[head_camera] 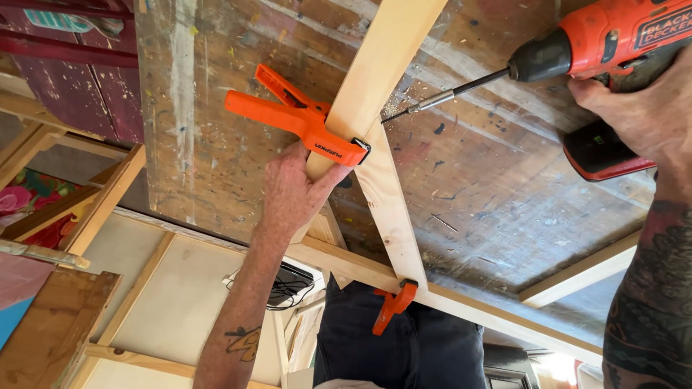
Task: Assembling a wooden frame by applying glue, clamping the joints, and securing them with screws using a power drill.
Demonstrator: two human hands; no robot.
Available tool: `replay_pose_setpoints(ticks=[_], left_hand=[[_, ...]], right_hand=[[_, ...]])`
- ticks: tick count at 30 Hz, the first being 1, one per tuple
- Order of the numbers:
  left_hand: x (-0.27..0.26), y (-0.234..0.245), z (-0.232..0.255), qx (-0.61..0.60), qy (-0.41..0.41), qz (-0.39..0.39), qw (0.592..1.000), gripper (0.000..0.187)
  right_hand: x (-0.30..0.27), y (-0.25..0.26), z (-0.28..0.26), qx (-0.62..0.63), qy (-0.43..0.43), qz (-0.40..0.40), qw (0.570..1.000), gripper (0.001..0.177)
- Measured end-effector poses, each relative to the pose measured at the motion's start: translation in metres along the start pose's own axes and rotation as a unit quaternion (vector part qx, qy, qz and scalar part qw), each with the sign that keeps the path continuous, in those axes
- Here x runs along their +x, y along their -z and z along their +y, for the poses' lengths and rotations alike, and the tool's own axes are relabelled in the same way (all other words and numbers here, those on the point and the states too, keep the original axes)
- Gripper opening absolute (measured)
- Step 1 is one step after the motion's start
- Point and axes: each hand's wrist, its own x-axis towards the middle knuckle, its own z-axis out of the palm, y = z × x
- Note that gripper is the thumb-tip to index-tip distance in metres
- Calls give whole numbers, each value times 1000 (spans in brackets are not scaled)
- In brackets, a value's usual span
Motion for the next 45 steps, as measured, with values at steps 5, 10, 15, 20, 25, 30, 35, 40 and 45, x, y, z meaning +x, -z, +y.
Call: replay_pose_setpoints(ticks=[5,10,15,20,25,30,35,40,45], left_hand=[[-2,-4,-7,0,-9,16,1000,62],[-1,-2,-3,1,-5,11,1000,64],[-2,-4,-5,1,-3,9,1000,63],[-1,-5,-10,11,-17,16,1000,60],[-1,-5,-8,6,-4,11,1000,60],[-1,-4,-3,5,13,12,1000,61],[-1,-6,-7,8,-5,11,1000,63],[0,-6,-7,4,7,13,1000,62],[1,-7,-11,10,-8,14,1000,64]], right_hand=[[0,-1,12,0,-13,5,1000,26],[0,-3,23,-5,-11,9,1000,27],[0,-3,19,-8,1,9,1000,27],[3,-2,2,-8,33,4,999,23],[5,-4,11,-1,15,8,1000,30],[0,-5,12,-14,5,8,1000,31],[1,-7,6,-20,6,13,1000,34],[8,-7,-7,-11,1,-7,1000,40],[12,-6,10,-4,34,-4,999,41]])
